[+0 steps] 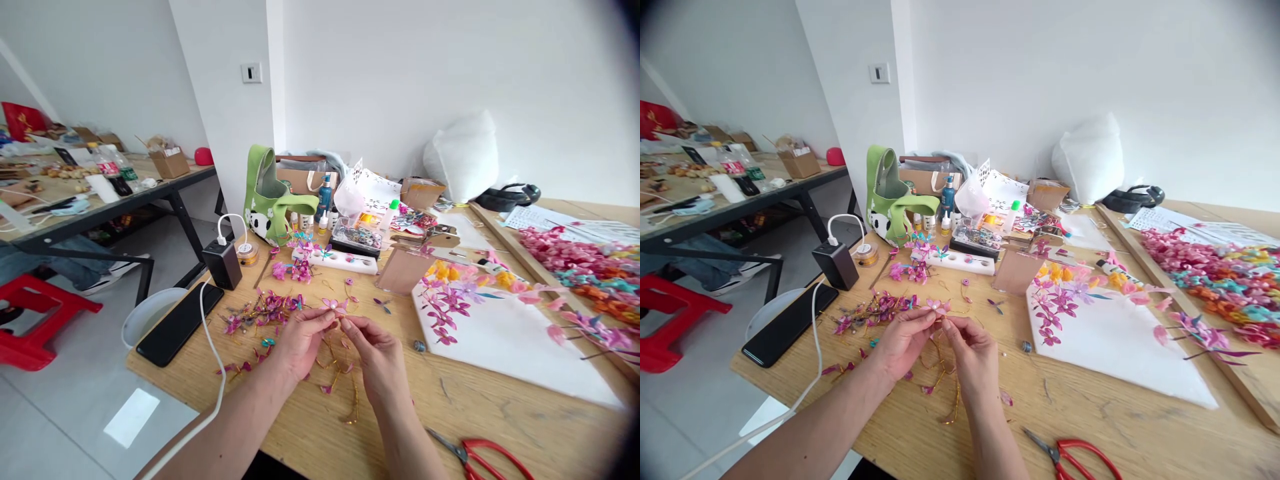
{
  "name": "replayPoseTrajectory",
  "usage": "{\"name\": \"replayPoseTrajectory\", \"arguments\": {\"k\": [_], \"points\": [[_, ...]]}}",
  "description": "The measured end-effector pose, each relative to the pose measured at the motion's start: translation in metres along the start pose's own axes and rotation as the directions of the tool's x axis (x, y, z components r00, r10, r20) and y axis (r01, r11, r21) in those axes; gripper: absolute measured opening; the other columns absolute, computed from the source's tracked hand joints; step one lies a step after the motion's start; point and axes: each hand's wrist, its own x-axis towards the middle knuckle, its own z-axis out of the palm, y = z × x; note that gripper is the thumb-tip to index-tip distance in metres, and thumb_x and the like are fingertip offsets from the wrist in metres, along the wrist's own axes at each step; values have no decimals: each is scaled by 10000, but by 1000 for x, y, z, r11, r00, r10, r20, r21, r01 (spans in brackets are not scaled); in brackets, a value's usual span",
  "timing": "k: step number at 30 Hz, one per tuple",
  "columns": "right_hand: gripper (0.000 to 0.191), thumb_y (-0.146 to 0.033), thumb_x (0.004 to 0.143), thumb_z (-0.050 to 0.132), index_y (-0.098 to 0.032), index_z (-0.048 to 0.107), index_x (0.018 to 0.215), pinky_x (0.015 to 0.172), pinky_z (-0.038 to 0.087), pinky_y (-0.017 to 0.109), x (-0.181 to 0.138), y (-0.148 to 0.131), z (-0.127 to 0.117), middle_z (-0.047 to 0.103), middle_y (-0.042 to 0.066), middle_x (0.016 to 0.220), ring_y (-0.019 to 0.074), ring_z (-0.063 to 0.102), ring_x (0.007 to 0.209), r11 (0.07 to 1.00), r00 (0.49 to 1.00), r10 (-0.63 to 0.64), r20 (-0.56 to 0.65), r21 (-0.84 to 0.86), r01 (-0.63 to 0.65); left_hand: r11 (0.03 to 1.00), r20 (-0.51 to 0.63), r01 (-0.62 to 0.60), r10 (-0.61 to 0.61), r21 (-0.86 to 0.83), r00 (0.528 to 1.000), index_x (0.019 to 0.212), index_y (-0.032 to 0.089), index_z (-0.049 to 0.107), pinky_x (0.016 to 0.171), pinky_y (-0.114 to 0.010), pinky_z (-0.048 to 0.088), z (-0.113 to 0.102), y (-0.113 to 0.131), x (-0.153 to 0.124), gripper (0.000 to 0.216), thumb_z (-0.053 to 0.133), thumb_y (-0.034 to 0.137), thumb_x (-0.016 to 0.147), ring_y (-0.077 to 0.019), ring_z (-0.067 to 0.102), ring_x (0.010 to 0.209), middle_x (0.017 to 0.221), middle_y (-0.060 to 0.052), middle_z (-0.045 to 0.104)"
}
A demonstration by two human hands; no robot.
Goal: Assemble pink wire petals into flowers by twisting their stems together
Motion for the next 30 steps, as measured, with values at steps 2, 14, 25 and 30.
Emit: {"name": "replayPoseTrajectory", "arguments": {"k": [2, 14, 25, 30], "points": [[191, -361, 689, 733, -209, 737, 804, 708, 489, 342, -1, 0, -1, 715, 51, 777, 212, 623, 747, 1000, 998, -14, -57, 7, 15, 998, -37, -51, 53, 42, 998, 752, 137, 758, 828, -289, 430, 1, 1, 0, 155, 787, 202, 614, -187, 627, 866, 852, -100, 727], [68, -286, 700, 737, -263, 744, 764, 752, 460, 319, -5, 4, 12, 679, 12, 777, 175, 588, 777, 989, 998, -38, 50, 146, 30, 889, 15, -316, 330, 330, 944, 867, 188, 758, 824, -289, 423, 2, 0, -3, 157, 682, 263, 752, -187, 594, 890, 845, -55, 716], [157, -290, 642, 784, -220, 724, 769, 752, 442, 298, -4, 3, 13, 703, 14, 779, 164, 595, 761, 936, 986, 114, 124, 318, -148, 879, 60, -338, 338, 335, 939, 819, 199, 760, 828, -290, 431, -2, -2, -3, 110, 676, 209, 749, -180, 587, 884, 836, -39, 694], [143, -271, 608, 811, -197, 702, 663, 721, 414, 260, -5, -2, 16, 667, -12, 688, 126, 557, 688, 884, 979, 134, 155, 428, -189, 894, 61, -309, 306, 324, 950, 779, 194, 759, 833, -292, 440, -1, -1, -5, 93, 719, 228, 702, -173, 605, 859, 806, -28, 700]]}}
